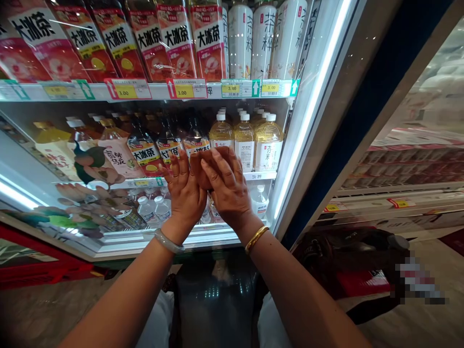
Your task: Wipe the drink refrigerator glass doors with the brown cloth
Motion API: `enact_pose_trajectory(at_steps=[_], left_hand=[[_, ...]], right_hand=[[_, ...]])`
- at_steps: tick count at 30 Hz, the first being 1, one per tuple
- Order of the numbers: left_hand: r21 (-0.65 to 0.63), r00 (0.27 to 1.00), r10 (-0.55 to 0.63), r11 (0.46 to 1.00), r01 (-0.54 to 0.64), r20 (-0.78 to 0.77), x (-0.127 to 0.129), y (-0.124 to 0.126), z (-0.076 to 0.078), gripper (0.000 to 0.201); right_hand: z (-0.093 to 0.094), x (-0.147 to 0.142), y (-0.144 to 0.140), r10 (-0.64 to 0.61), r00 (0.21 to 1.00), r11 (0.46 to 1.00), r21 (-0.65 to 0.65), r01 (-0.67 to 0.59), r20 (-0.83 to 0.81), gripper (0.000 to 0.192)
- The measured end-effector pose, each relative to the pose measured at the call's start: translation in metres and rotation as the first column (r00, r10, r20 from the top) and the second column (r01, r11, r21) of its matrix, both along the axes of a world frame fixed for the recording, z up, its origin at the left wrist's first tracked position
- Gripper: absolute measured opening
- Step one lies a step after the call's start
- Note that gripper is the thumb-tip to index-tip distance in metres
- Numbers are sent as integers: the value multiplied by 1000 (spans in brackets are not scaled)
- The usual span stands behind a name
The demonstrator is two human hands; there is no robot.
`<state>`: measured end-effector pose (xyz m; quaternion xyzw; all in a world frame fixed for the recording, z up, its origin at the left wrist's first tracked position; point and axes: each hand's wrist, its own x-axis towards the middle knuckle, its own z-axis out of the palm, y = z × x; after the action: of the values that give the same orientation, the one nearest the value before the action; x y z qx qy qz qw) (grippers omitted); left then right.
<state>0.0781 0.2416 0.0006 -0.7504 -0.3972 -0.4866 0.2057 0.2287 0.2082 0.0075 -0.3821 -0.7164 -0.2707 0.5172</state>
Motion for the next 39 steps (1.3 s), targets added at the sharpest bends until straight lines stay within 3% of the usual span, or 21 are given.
enact_pose_trajectory(at_steps=[5, 13, 21, 29, 34, 39], left_hand=[[-79, 999, 6, 997, -3, 38, 3, -2, 2, 69], [-76, 999, -9, 997, 11, 32, -1, -3, 0, 66], [-78, 1000, 7, 997, -8, -7, -14, -3, -1, 70], [-30, 999, 37, 999, -37, -16, -15, -4, -1, 66], [-20, 999, 24, 999, -25, -36, -25, -1, -4, 70], [-26, 999, 40, 999, -41, -22, -31, -3, -2, 69]], right_hand=[[-11, 16, -1, -29, 999, 1000, -4, 29, 29, 75], [14, 3, 2, -14, 997, 1000, 12, 15, -73, 70], [-6, 0, 2, 4, 1000, 1000, 5, -4, 16, 73], [14, -5, 5, -39, 997, 999, 24, 41, -71, 72], [1, -22, 3, 28, 1000, 1000, -6, -28, 12, 72], [-10, -17, 5, 35, 999, 999, 27, -36, 22, 73]])
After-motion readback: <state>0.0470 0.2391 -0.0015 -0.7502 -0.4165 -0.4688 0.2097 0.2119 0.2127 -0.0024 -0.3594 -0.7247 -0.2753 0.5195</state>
